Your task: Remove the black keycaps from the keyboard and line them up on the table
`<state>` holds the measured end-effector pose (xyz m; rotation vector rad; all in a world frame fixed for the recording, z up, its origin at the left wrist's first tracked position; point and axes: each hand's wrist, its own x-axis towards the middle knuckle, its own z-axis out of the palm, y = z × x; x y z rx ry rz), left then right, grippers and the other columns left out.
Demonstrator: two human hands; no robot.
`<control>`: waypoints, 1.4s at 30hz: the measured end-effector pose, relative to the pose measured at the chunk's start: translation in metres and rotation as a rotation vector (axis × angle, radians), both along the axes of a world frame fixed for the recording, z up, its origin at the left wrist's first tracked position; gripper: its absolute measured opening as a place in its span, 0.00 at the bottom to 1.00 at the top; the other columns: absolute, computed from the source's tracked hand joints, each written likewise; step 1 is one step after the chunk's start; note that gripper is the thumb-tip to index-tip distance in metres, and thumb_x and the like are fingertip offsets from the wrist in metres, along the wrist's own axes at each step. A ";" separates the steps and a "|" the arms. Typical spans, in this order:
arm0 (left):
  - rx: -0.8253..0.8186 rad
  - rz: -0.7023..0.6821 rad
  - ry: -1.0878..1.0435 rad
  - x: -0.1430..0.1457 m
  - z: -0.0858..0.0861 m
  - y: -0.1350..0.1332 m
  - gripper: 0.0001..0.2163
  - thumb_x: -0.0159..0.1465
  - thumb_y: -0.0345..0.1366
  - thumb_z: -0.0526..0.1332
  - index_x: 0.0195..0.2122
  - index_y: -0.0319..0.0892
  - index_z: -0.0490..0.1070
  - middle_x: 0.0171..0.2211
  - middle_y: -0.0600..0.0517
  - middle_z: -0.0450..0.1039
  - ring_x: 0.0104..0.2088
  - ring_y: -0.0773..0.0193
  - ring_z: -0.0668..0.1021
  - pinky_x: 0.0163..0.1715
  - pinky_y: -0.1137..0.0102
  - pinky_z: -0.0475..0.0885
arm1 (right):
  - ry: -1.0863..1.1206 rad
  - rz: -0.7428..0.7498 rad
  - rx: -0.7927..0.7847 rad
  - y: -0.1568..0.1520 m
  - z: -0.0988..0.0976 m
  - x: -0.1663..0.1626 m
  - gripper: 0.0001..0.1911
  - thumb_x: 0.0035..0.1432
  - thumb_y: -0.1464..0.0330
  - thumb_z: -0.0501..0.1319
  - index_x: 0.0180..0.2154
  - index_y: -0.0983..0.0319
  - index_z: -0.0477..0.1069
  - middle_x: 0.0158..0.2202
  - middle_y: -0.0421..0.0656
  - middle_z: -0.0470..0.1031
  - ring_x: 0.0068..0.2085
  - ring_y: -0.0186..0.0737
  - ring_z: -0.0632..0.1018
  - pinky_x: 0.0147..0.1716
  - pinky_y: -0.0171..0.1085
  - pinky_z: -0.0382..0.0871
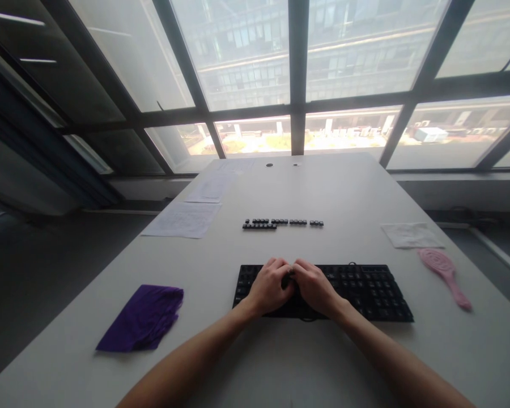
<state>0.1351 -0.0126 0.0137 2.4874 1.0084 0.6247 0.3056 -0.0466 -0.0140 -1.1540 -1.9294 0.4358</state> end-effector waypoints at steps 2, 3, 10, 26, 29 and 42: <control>0.003 0.000 0.009 0.000 -0.001 0.000 0.08 0.58 0.29 0.63 0.39 0.45 0.73 0.39 0.49 0.73 0.43 0.56 0.72 0.46 0.62 0.70 | 0.059 -0.008 -0.023 0.000 0.003 0.001 0.12 0.65 0.76 0.50 0.31 0.59 0.66 0.31 0.41 0.67 0.31 0.38 0.67 0.33 0.35 0.62; 0.001 0.004 0.004 0.000 -0.002 0.001 0.07 0.60 0.30 0.63 0.39 0.45 0.74 0.39 0.49 0.74 0.43 0.56 0.72 0.47 0.62 0.70 | 0.108 -0.021 -0.048 0.000 0.005 0.001 0.12 0.66 0.75 0.50 0.31 0.59 0.66 0.31 0.41 0.67 0.31 0.38 0.68 0.33 0.35 0.63; -0.033 0.008 -0.016 -0.001 -0.008 0.006 0.04 0.64 0.33 0.64 0.40 0.46 0.75 0.39 0.50 0.74 0.43 0.57 0.73 0.46 0.62 0.70 | 0.319 -0.097 -0.156 0.004 0.011 0.005 0.08 0.63 0.73 0.55 0.30 0.60 0.67 0.30 0.40 0.71 0.33 0.39 0.71 0.35 0.37 0.64; 0.032 0.012 0.040 0.000 -0.010 0.005 0.04 0.68 0.36 0.60 0.39 0.45 0.73 0.40 0.50 0.74 0.42 0.57 0.73 0.46 0.63 0.69 | 0.262 -0.019 -0.108 0.002 0.011 0.005 0.11 0.66 0.74 0.51 0.30 0.59 0.64 0.31 0.41 0.69 0.33 0.38 0.70 0.35 0.36 0.64; 0.045 0.019 0.039 0.000 -0.012 0.007 0.05 0.68 0.37 0.59 0.39 0.45 0.73 0.38 0.50 0.74 0.41 0.58 0.73 0.44 0.64 0.69 | 0.157 0.004 -0.078 0.003 0.008 0.003 0.13 0.66 0.74 0.50 0.29 0.59 0.63 0.31 0.41 0.68 0.32 0.38 0.68 0.34 0.35 0.62; 0.004 -0.007 0.012 0.000 -0.009 0.007 0.04 0.68 0.36 0.61 0.42 0.44 0.73 0.41 0.50 0.73 0.44 0.58 0.73 0.47 0.63 0.70 | 0.360 -0.108 -0.148 0.006 0.005 0.007 0.08 0.64 0.73 0.55 0.31 0.60 0.66 0.29 0.39 0.71 0.32 0.38 0.71 0.34 0.35 0.63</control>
